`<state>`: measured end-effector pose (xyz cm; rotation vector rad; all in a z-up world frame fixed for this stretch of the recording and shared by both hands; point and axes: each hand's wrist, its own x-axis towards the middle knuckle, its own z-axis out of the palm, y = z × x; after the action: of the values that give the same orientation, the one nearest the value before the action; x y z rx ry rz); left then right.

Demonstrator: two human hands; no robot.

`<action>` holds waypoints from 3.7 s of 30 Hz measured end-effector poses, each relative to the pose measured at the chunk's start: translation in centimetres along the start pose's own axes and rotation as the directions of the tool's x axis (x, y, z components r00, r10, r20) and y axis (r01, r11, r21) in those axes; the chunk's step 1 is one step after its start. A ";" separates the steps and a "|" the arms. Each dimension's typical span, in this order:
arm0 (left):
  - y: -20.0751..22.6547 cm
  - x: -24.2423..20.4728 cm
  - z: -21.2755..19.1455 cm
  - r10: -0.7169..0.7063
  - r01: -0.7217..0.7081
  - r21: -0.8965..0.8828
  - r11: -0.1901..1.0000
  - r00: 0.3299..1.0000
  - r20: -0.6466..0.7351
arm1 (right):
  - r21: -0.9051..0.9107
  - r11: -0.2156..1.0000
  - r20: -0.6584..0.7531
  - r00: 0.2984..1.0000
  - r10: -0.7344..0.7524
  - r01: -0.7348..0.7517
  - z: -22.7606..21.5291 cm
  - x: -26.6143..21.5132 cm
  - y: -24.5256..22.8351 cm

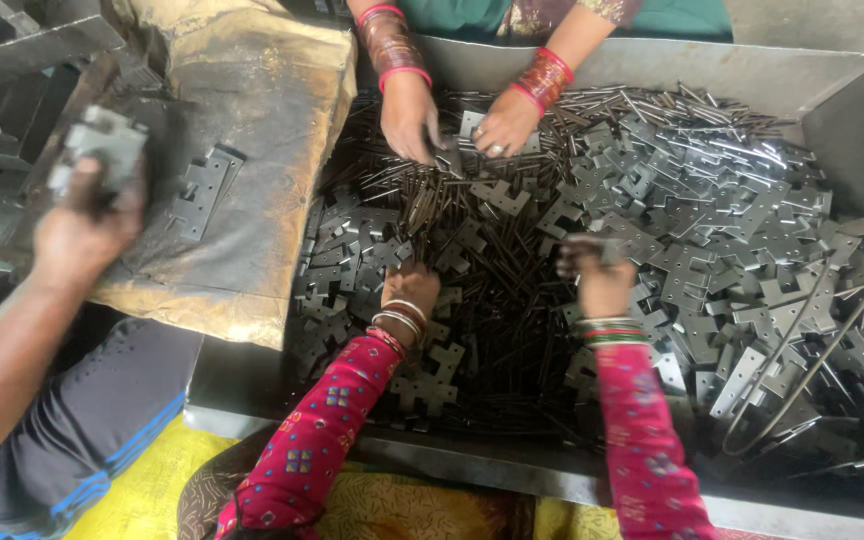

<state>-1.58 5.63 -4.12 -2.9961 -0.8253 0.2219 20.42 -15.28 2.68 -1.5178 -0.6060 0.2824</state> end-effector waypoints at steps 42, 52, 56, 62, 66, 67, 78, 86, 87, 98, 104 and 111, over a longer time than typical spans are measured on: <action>-7.2 -3.4 -13.2 -0.282 0.180 -0.301 0.936 0.896 -0.342 | -0.986 0.159 0.011 0.922 0.387 -0.055 -2.0 -5.9 -1.7; -26.4 -10.6 -17.1 -0.652 0.752 -0.070 0.655 0.517 -0.554 | -0.999 -0.016 0.030 0.902 0.430 0.041 -8.0 -5.3 2.0; -21.5 -8.3 -18.2 -0.474 0.524 -0.185 0.832 0.496 -0.728 | -0.998 0.060 0.022 0.899 0.437 -0.005 -8.3 -4.8 3.5; -5.3 -3.1 -14.8 -0.035 0.038 -0.206 0.978 0.999 0.017 | -0.701 0.711 0.291 0.888 0.356 -0.056 -10.3 -3.6 0.9; 1.2 -3.7 -8.6 0.190 -0.164 -0.139 0.977 0.961 0.199 | 0.330 0.887 0.177 0.944 0.279 -0.324 -12.1 -4.5 -4.9; 1.7 -4.0 -7.3 0.155 -0.131 -0.121 0.984 0.964 0.218 | 0.499 0.814 0.156 0.955 0.252 -0.297 -12.2 -4.8 -6.0; 0.8 -3.4 -7.8 0.124 -0.136 0.035 0.990 0.962 0.241 | -0.629 0.719 0.061 0.903 0.425 -0.296 -1.1 -2.9 1.3; -0.5 -3.3 -13.3 0.072 -0.083 -0.751 0.655 0.996 -0.048 | -0.913 0.156 0.392 0.916 0.087 0.376 6.6 -4.0 3.9; -1.0 -3.3 -13.4 0.058 -0.228 -0.879 0.420 0.973 -0.225 | -0.904 0.226 0.394 0.913 0.105 0.364 6.5 -3.6 4.0; -1.9 -1.3 -7.8 0.025 -0.178 -0.976 -0.123 0.983 -0.182 | -0.857 0.370 0.428 0.896 0.119 0.360 2.4 -3.4 3.6; -3.0 -1.0 -8.1 -0.048 -0.253 -0.944 -0.211 0.967 -0.249 | -0.158 0.986 0.094 0.995 -0.038 0.053 -3.6 -2.3 0.1; -0.5 -2.4 -10.2 0.030 0.065 -0.899 -0.432 0.998 0.058 | 0.634 0.570 0.225 0.829 0.512 -0.523 -6.0 -4.0 -1.7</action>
<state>-2.38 4.93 6.30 -4.4665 -1.8817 -1.3814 19.97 -22.62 3.92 -0.9260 -0.0036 0.8808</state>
